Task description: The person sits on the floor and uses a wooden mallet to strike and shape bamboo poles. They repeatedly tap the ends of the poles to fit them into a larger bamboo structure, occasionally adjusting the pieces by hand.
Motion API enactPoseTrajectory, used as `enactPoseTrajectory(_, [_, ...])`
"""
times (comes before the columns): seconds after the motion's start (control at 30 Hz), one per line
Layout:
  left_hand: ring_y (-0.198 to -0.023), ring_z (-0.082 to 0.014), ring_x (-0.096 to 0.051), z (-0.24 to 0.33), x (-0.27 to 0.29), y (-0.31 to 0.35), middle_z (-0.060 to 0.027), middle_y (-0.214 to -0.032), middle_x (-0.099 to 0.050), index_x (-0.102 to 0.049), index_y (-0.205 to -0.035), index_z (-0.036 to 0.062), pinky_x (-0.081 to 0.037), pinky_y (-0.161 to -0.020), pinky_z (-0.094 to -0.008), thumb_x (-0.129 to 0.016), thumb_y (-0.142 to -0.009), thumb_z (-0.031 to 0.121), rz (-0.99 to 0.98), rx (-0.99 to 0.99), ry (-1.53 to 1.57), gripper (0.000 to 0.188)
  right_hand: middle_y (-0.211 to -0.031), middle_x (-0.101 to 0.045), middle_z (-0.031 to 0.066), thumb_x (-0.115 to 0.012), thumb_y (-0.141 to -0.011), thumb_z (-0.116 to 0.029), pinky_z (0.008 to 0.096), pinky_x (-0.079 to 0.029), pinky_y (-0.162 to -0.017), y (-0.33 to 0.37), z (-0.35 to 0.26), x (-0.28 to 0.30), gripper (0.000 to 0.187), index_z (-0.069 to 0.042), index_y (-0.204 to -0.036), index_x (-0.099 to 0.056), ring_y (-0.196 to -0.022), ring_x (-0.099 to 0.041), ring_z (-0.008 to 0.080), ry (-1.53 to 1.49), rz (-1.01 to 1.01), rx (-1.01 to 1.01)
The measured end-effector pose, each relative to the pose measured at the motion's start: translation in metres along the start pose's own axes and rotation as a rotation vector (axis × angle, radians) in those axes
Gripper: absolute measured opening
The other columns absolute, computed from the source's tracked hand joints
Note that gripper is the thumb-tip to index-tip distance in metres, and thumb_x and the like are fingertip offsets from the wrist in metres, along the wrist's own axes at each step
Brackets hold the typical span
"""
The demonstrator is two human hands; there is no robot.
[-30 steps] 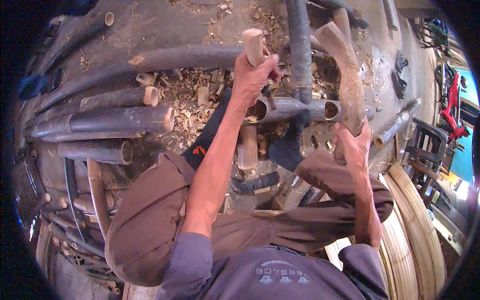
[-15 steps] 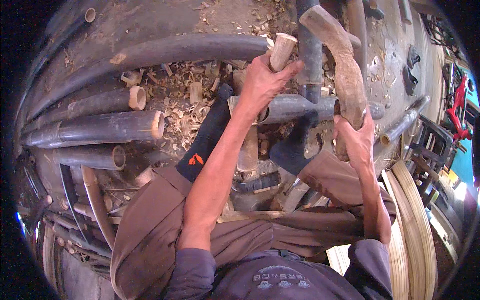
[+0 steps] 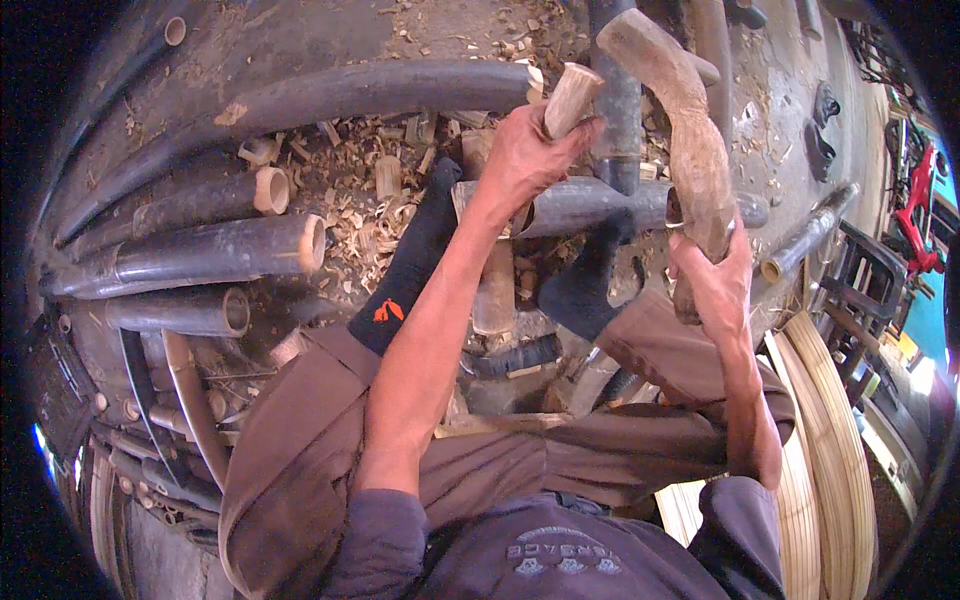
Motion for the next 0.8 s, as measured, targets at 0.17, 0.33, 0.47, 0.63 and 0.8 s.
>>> enactPoseTrajectory(0.17, [-0.051,-0.0069,-0.05,0.003,0.0,0.003,0.0022,-0.059,-0.051,-0.06,-0.076,0.0029,-0.044,-0.047,-0.0273,-0.07,-0.087,0.038,-0.087,0.018,0.154,0.038,-0.104,-0.065,0.0126,-0.073,-0.078,-0.015,0.0335,-0.049,-0.084,-0.005,-0.035,0.026,0.056,0.001,-0.127,-0.051,-0.091,-0.062,0.0209,0.215,0.122,0.161])
enactPoseTrajectory(0.33, [-0.049,-0.0054,-0.048,-0.004,0.003,0.0,0.0034,-0.057,-0.05,-0.059,-0.074,0.004,-0.043,-0.044,-0.0259,-0.07,-0.088,0.034,-0.014,0.012,0.174,0.035,-0.108,-0.065,0.0139,-0.076,-0.077,-0.019,0.0341,-0.048,-0.087,-0.006,-0.056,0.026,0.06,0.002,-0.127,-0.051,-0.097,-0.062,0.0218,0.1,0.086,0.181])
enactPoseTrajectory(0.47, [-0.048,-0.005,-0.047,-0.004,0.0,0.0,0.0034,-0.057,-0.05,-0.06,-0.073,0.0043,-0.042,-0.044,-0.0259,-0.069,-0.088,0.032,-0.019,-0.01,0.161,0.033,-0.105,-0.065,0.0129,-0.075,-0.077,-0.016,0.0339,-0.049,-0.084,-0.005,-0.053,0.029,0.057,0.002,-0.126,-0.052,-0.093,-0.063,0.0214,0.18,0.116,0.23])
enactPoseTrajectory(0.63, [-0.048,-0.0054,-0.047,-0.004,0.001,0.001,0.0037,-0.055,-0.05,-0.06,-0.074,0.0042,-0.042,-0.045,-0.0261,-0.069,-0.088,0.032,-0.028,-0.021,0.18,0.033,-0.091,-0.066,0.0072,-0.073,-0.082,-0.016,0.0285,-0.05,-0.069,-0.003,-0.068,0.03,0.045,0.001,-0.119,-0.055,-0.073,-0.063,0.016,0.057,0.099,0.207])
enactPoseTrajectory(0.8, [-0.049,-0.0051,-0.047,-0.005,-0.001,0.0,0.0041,-0.058,-0.051,-0.06,-0.076,0.0033,-0.041,-0.045,-0.0264,-0.069,-0.088,0.031,-0.029,-0.005,0.182,0.031,-0.083,-0.063,0.0077,-0.069,-0.086,-0.026,0.0285,-0.049,-0.064,-0.02,-0.107,0.034,0.04,-0.001,-0.114,-0.054,-0.071,-0.06,0.016,0.09,0.18,0.52])
Point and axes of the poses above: each hand's wrist, its own y-axis away from the middle knuckle, its own x-axis out of the back of the hand, z = x × y, the point moved 10 cm from there along -y, towards the middle knuckle
